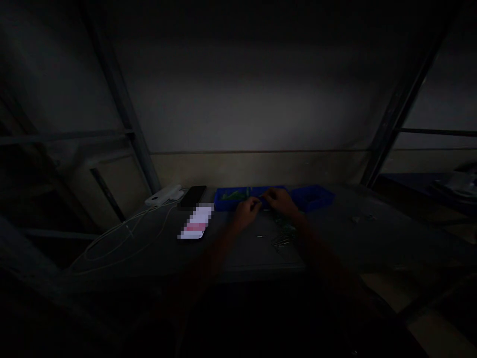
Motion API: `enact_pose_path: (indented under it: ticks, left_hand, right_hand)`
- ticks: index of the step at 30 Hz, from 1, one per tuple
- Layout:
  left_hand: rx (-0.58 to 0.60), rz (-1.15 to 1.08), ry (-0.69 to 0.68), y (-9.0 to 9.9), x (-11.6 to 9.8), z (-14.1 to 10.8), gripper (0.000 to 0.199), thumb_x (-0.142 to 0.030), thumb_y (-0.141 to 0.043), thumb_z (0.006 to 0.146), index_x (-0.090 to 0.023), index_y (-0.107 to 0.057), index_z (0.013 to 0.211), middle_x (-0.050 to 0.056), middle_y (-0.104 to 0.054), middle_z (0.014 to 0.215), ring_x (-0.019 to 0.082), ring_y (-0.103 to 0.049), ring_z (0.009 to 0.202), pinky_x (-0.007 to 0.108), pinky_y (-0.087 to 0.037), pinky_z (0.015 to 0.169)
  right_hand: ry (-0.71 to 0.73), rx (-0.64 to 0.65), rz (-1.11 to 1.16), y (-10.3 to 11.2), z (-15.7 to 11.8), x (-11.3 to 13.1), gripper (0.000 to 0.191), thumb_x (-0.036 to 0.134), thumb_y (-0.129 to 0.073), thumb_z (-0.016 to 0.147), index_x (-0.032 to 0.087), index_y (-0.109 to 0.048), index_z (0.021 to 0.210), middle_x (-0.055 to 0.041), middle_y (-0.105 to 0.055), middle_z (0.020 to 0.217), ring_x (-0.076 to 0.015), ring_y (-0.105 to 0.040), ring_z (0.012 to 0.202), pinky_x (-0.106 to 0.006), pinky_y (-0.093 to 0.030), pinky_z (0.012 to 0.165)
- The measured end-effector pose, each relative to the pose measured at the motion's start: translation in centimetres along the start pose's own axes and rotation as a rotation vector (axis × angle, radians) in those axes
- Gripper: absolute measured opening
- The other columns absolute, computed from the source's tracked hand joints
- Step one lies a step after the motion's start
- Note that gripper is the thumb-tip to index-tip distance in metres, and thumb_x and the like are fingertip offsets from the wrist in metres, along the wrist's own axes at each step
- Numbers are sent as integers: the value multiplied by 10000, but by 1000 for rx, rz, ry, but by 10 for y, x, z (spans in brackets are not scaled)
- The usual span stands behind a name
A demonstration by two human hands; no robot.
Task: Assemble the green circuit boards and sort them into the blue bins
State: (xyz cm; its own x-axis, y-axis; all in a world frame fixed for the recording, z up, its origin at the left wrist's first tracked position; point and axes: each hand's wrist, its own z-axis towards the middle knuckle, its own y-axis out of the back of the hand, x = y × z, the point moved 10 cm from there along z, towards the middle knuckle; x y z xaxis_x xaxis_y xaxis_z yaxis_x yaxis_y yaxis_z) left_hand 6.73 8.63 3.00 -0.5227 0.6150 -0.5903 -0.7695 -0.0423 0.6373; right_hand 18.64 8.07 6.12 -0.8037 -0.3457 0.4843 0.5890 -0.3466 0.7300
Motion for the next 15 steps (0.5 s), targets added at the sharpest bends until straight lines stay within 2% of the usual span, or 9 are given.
enact_pose_path:
  ticks: [3, 6, 9, 15]
  left_hand:
    - [158, 164, -36, -22, -3, -5, 267, -313, -498, 819, -159, -594, 1016, 57, -664, 755, 173, -622, 711, 259, -449, 649]
    - [240, 330, -58, -34, -5, -8, 260, -302, -507, 811, -202, -589, 1036, 87, -676, 897, 204, -632, 828, 288, -457, 723]
    - [269, 463, -45, -38, -5, -7, 249, -294, -477, 823, -214, -585, 1032, 113, -665, 972, 234, -630, 894, 316, -457, 755]
    - [270, 529, -18, -37, -7, -8, 244, -297, -462, 824, -199, -564, 1024, 136, -667, 900, 275, -642, 838, 363, -467, 720]
  right_hand:
    - [-190, -55, -158, 9, 1, -33, 299, 387, -493, 812, 168, -649, 941, -93, -679, 859, -185, -600, 762, -267, -414, 671]
    - [-305, -76, -247, 15, -2, -53, 305, 375, -490, 810, 179, -645, 985, -119, -675, 916, -224, -616, 817, -298, -427, 687]
    - [-344, -87, -279, 16, -5, -60, 302, 367, -495, 804, 185, -654, 983, -136, -669, 936, -248, -619, 855, -315, -435, 698]
    - [-359, -104, -330, 15, -9, -62, 258, 332, -495, 806, 203, -682, 928, -131, -675, 890, -228, -632, 802, -297, -434, 669]
